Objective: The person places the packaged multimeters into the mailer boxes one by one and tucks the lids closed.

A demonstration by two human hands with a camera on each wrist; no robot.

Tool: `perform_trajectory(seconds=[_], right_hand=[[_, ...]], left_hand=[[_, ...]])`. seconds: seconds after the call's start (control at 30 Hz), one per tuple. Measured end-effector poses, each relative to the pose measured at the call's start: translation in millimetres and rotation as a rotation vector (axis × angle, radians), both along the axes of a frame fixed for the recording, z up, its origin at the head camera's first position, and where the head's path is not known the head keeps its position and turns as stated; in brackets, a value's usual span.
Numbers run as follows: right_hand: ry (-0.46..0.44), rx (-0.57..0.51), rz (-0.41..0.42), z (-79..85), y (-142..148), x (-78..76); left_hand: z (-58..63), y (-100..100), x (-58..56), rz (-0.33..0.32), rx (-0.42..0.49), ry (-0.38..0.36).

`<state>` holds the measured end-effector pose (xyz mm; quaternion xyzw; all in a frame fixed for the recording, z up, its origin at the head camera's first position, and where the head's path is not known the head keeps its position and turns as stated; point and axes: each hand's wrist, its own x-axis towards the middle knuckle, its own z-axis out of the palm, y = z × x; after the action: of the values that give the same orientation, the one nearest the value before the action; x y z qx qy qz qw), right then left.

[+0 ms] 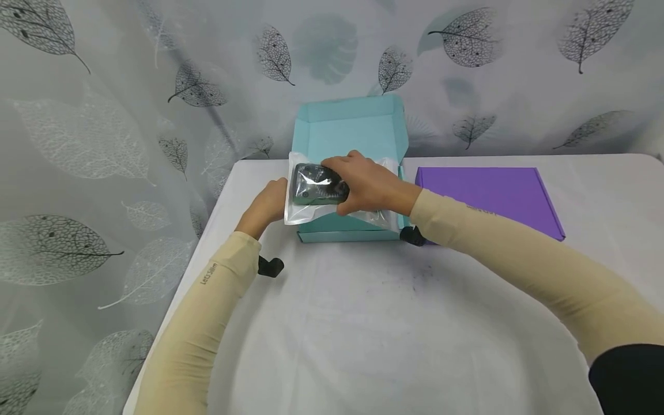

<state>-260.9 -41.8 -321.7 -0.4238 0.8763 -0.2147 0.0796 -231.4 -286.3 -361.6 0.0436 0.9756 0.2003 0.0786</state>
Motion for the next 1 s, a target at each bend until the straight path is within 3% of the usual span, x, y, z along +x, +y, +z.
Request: perform_trajectory(seconds=[0.37,0.67,1.0], right_hand=[[-0.049,-0.052,-0.005,-2.0,-2,-18.5],[-0.086,-0.011,-0.006,-19.7,0,-21.9],[-0.112,0.025,-0.012,-34.6,5,-23.5]], left_hand=[[0.7,1,-1.1,-0.031,0.04,-0.03],[-0.3,2,-3.1,0.031,0.056,-0.094],[1.1,3,-1.8,0.038,0.075,-0.154]])
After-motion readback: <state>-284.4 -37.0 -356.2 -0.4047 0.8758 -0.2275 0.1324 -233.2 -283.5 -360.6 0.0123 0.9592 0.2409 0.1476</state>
